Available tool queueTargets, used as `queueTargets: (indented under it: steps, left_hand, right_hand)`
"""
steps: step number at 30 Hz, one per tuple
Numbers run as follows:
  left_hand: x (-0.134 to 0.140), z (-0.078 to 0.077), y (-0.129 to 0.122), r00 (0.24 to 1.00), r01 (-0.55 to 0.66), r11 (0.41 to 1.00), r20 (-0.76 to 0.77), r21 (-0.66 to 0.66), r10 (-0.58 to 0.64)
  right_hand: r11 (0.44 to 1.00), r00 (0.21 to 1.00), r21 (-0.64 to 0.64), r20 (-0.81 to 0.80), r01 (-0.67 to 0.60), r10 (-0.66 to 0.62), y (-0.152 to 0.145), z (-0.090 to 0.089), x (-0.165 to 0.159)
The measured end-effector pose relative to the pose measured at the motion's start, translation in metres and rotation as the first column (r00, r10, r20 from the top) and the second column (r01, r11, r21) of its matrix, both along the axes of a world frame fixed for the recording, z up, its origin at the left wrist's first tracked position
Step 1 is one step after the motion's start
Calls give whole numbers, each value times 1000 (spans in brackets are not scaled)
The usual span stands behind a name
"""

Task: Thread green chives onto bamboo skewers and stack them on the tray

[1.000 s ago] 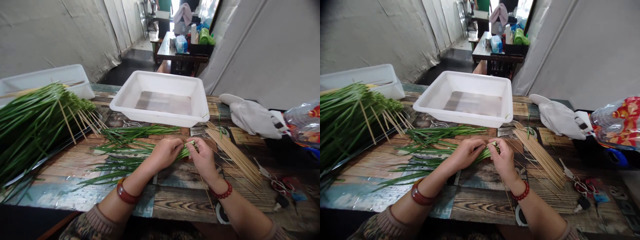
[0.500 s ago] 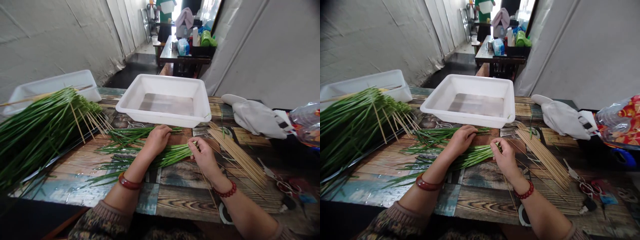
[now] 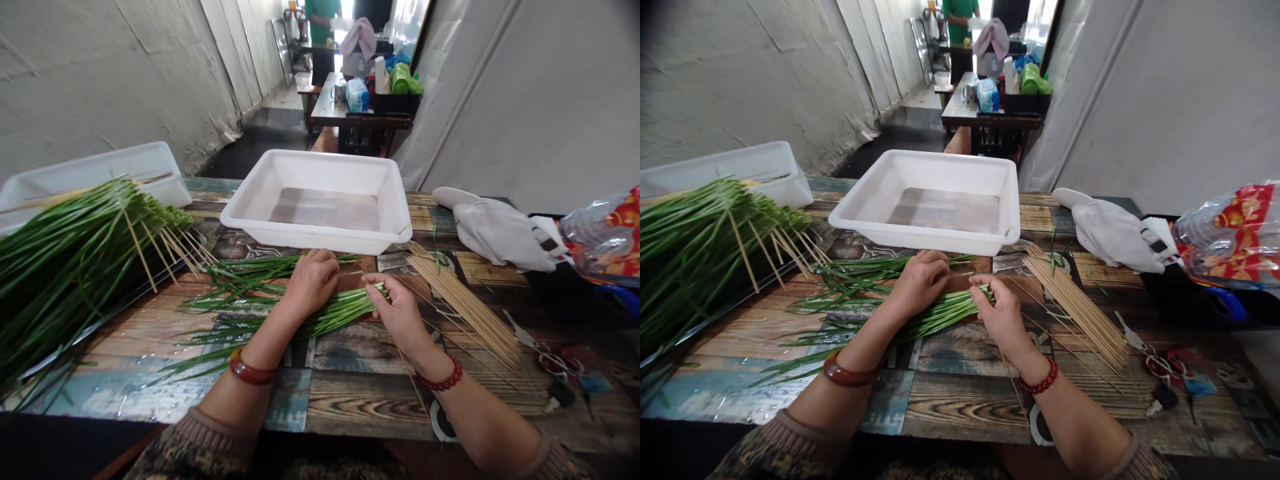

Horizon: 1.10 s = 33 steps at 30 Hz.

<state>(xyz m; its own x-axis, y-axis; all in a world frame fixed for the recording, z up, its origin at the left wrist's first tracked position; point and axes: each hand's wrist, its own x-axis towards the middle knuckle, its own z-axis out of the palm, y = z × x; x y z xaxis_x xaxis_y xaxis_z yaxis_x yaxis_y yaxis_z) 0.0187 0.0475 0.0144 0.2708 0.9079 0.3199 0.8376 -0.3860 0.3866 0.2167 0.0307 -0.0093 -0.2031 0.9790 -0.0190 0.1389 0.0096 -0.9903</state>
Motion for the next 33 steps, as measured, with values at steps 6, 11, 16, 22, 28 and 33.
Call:
queueTargets:
  steps: [6, 11, 16, 22, 28, 33]
  left_hand:
    - [13, 6, -8, 902, 54, 993, 432, -105, -3]
    - [20, 18, -14, 869, 100, 985, 494, -144, -16]
    - [23, 20, -15, 849, 105, 985, 529, -139, -15]
    - [23, 19, -15, 840, 89, 993, 541, -79, -32]
    - [24, 19, -15, 834, 74, 995, 551, -67, -25]
    - [25, 19, -15, 841, 60, 997, 541, -53, -22]
  right_hand:
    - [997, 999, 71, 53, -16, 13, -2, 7, 2]
    - [996, 999, 86, 50, -24, 19, -3, 11, 2]
    - [990, 997, 137, 82, -21, 10, -5, 16, 3]
    - [983, 994, 184, 113, -17, -4, -5, 18, 4]
    - [985, 992, 170, 124, -20, -1, -5, 21, 3]
    - [987, 991, 159, 130, -22, 1, -6, 20, 3]
